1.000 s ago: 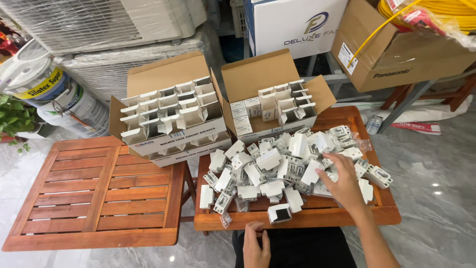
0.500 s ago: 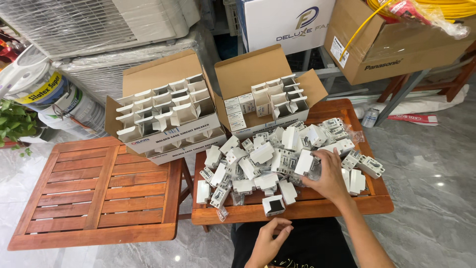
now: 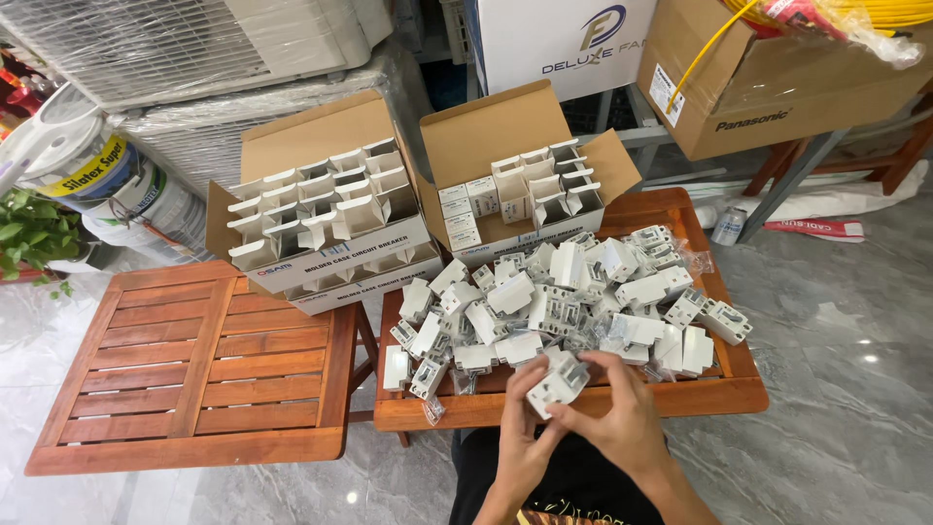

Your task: The person repeatedly picks up small white electrical components from a pile on a wooden table, inspects them by turning them over, and places them into a cardboard box. The person handles the components one at a time throughout the clip.

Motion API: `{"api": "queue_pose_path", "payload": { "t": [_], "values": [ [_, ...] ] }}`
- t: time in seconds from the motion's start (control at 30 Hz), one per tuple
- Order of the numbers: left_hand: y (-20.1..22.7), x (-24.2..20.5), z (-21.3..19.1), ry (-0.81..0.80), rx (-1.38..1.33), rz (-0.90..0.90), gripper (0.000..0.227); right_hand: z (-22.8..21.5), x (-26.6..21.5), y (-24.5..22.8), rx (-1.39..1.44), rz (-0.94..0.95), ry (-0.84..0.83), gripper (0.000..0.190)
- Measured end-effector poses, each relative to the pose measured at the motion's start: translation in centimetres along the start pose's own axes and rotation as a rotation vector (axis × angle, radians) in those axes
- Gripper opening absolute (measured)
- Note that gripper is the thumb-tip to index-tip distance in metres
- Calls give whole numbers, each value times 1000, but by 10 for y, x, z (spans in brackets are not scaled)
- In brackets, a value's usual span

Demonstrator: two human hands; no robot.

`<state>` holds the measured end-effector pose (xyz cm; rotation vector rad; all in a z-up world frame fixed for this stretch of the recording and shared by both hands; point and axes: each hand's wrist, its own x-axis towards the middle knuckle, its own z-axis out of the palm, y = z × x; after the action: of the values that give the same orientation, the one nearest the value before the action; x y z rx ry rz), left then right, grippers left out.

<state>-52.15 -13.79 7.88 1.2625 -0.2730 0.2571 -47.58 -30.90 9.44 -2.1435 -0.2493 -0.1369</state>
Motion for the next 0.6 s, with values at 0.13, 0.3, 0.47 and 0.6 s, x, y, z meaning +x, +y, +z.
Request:
{"api": "queue_pose_path", "payload": {
  "t": [0.13,0.3,0.47,0.6],
  "values": [
    [-17,-2,-22,52,-178,-91,60,-2,-18,8,1,-85,-53,76],
    [-64,-19,-30,20,-789,-528,57,-23,-22,10,142,-141,-221,55],
    [-55,-14,-4,62,-838,-725,68,-17,-24,18,105,-317,-177,48],
    [-63,-11,-1,58,-817,-709,67,-11,-26,35,2,-366,-174,56]
  ]
}}
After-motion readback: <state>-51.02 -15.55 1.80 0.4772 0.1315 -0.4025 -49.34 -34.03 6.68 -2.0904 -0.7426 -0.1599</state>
